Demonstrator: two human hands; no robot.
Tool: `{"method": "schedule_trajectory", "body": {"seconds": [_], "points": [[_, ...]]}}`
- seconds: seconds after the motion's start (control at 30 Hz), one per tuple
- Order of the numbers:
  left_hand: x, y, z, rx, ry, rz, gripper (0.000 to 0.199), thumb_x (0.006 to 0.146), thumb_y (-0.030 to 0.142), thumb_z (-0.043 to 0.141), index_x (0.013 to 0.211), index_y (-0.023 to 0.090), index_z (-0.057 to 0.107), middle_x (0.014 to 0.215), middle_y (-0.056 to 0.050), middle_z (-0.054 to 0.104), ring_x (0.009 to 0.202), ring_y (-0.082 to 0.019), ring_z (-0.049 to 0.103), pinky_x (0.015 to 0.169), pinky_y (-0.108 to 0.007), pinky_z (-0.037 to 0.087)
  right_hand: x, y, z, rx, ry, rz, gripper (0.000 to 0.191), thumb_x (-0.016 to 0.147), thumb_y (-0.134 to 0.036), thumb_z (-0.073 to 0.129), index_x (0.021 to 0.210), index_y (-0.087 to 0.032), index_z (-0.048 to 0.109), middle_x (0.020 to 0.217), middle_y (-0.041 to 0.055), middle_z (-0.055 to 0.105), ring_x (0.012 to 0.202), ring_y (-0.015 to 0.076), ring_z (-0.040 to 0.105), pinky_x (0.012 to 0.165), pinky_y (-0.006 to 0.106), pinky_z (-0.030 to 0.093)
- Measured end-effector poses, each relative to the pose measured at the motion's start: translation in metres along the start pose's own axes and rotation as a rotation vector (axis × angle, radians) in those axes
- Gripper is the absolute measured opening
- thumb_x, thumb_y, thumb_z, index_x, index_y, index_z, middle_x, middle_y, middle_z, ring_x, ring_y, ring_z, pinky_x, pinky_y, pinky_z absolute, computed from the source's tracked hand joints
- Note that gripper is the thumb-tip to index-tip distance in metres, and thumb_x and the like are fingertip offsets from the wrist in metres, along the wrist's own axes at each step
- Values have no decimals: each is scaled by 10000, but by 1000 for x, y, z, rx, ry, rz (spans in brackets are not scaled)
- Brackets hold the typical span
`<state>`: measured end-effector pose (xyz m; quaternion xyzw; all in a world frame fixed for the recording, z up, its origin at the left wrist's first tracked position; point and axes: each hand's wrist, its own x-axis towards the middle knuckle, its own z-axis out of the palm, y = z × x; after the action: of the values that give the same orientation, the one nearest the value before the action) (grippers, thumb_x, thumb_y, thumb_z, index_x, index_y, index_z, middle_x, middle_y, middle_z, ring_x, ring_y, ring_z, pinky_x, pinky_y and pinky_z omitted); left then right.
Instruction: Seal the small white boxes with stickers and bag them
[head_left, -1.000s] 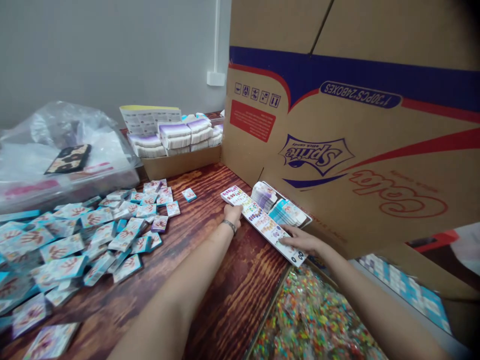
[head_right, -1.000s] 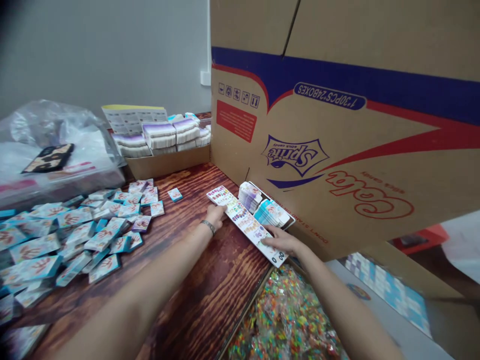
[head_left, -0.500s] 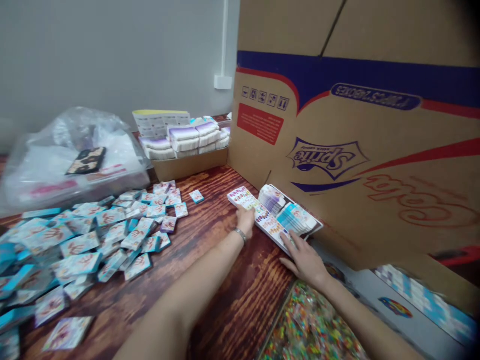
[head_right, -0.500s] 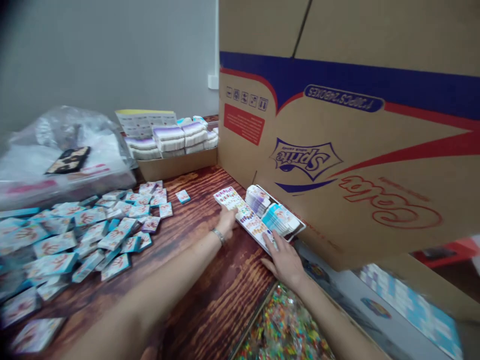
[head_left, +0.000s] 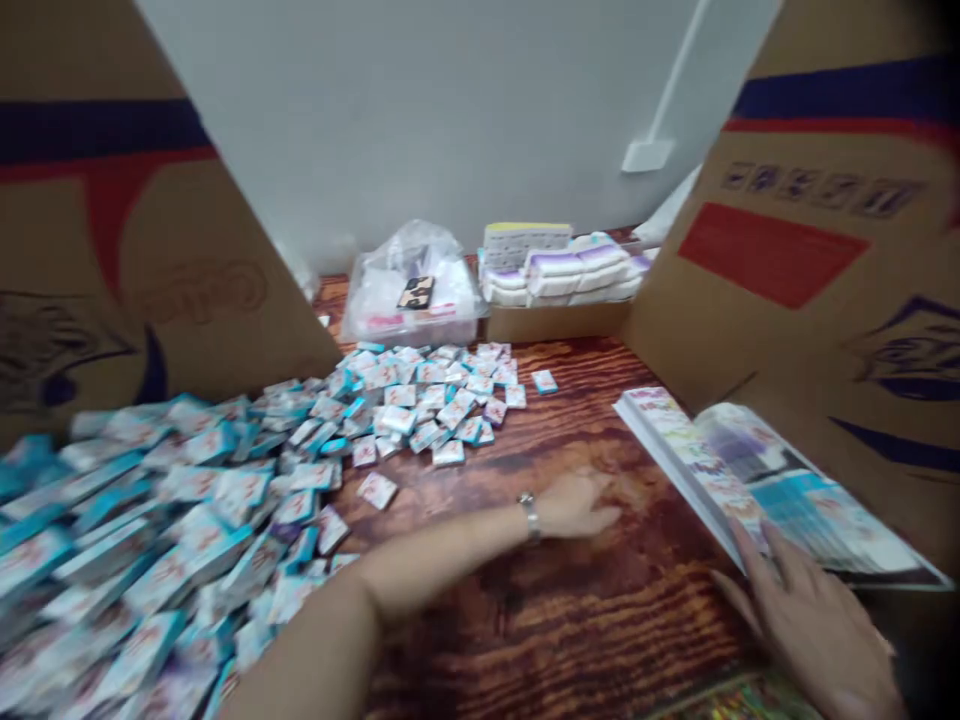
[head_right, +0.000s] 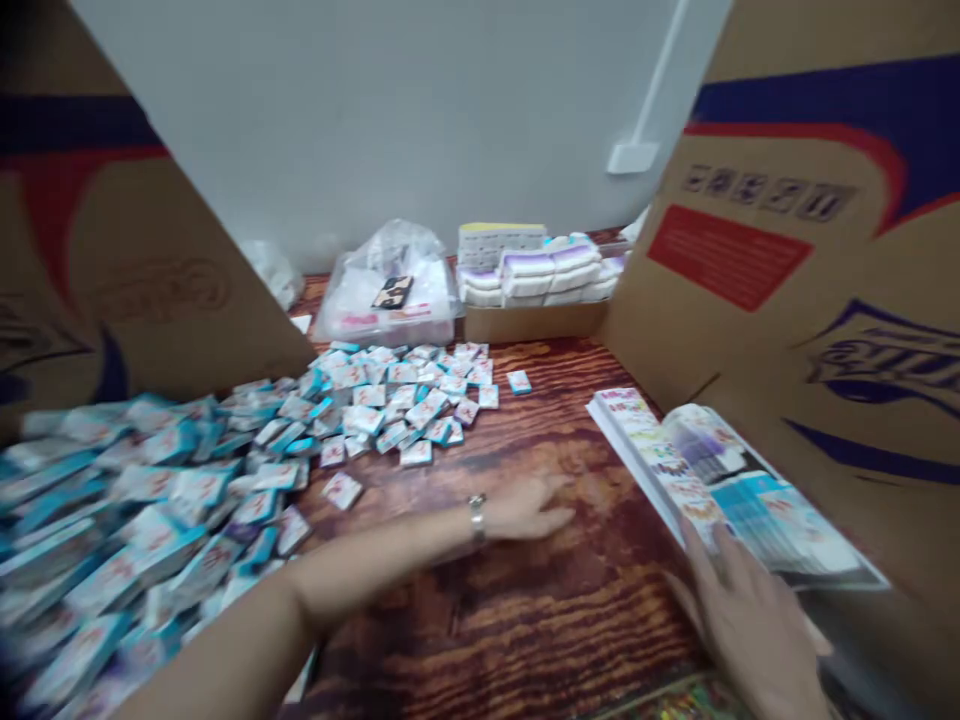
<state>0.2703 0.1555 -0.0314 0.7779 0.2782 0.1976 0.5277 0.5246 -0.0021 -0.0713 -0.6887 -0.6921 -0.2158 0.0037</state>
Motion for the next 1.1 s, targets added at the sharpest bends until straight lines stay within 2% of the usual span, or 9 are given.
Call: {"method": "schedule_trajectory", "body": {"seconds": [0.1, 0.2, 0.33, 0.43, 0.6, 0.73, 0.87, 1.0, 1.1], "points": [[-113, 3, -35, 285, 85, 9, 391, 846, 237, 512, 1227, 152, 514, 1273, -148, 523, 1163, -281, 492, 1012, -445, 387, 15, -60, -9, 198, 35, -162, 592, 913, -412, 377, 1433, -158, 252, 1299, 232, 473, 1070, 367, 544, 822, 492, 470], [-234, 5, -53, 721, 363, -12, 436, 892, 182, 445, 1326, 160, 405, 1323, -144, 480, 1262, -254, 402, 1044, -433, 366, 22, -144, -20, 389, 32, -351, 526, 900, -398, 440, 1382, -200, 371, 1308, 204, 478, 1104, 344, 526, 874, 508, 444], [-364, -1, -41, 1108, 548, -216, 570, 869, 158, 489, 1407, 182, 304, 1413, -169, 374, 1364, -335, 217, 1043, -532, 318, 19, -261, -55, 628, -20, -691, 576, 841, -412, 571, 1376, -287, 395, 1391, 165, 414, 1248, 345, 402, 976, 561, 349], [-419, -18, -26, 1241, 570, -367, 595, 847, 319, 558, 1398, 221, 355, 1450, -181, 319, 1356, -413, 189, 1039, -625, 217, 21, -330, -85, 734, -54, -963, 666, 806, -487, 608, 1397, -391, 316, 1495, 112, 260, 1339, 378, 239, 1000, 631, 262], [-441, -55, -33, 1312, 603, -408, 591, 830, 470, 552, 1375, 312, 389, 1464, -147, 320, 1362, -413, 174, 1044, -639, 116, 47, -389, -93, 714, -14, -1145, 598, 863, -481, 539, 1398, -426, 279, 1514, 74, 227, 1372, 366, 155, 1001, 667, 208], [-422, -66, -57, 1244, 517, -371, 561, 864, 393, 523, 1392, 335, 342, 1484, -137, 284, 1369, -385, 179, 1045, -629, 115, 79, -391, -73, 595, 16, -964, 469, 889, -326, 531, 1341, -388, 419, 1454, 79, 363, 1333, 349, 277, 999, 643, 238], [-391, -64, -79, 1096, 493, -295, 530, 875, 332, 500, 1385, 318, 358, 1473, -157, 295, 1373, -382, 168, 1043, -639, 100, 105, -384, -61, 513, 50, -626, 443, 894, -354, 501, 1333, -323, 455, 1455, 117, 345, 1304, 360, 324, 968, 628, 309], [-378, -47, -81, 1048, 555, -239, 553, 877, 413, 480, 1398, 302, 332, 1485, -160, 262, 1382, -376, 135, 1054, -628, 91, 88, -380, -78, 603, 202, -691, 444, 914, -334, 459, 1348, -240, 449, 1417, 154, 385, 1260, 323, 400, 988, 545, 357], [-407, -32, -65, 1136, 544, -167, 553, 885, 396, 461, 1407, 273, 323, 1493, -152, 250, 1392, -351, 108, 1074, -605, 78, 52, -385, -96, 668, 263, -878, 447, 905, -336, 487, 1340, -234, 459, 1368, 149, 452, 1268, 302, 399, 1024, 519, 333]]}}
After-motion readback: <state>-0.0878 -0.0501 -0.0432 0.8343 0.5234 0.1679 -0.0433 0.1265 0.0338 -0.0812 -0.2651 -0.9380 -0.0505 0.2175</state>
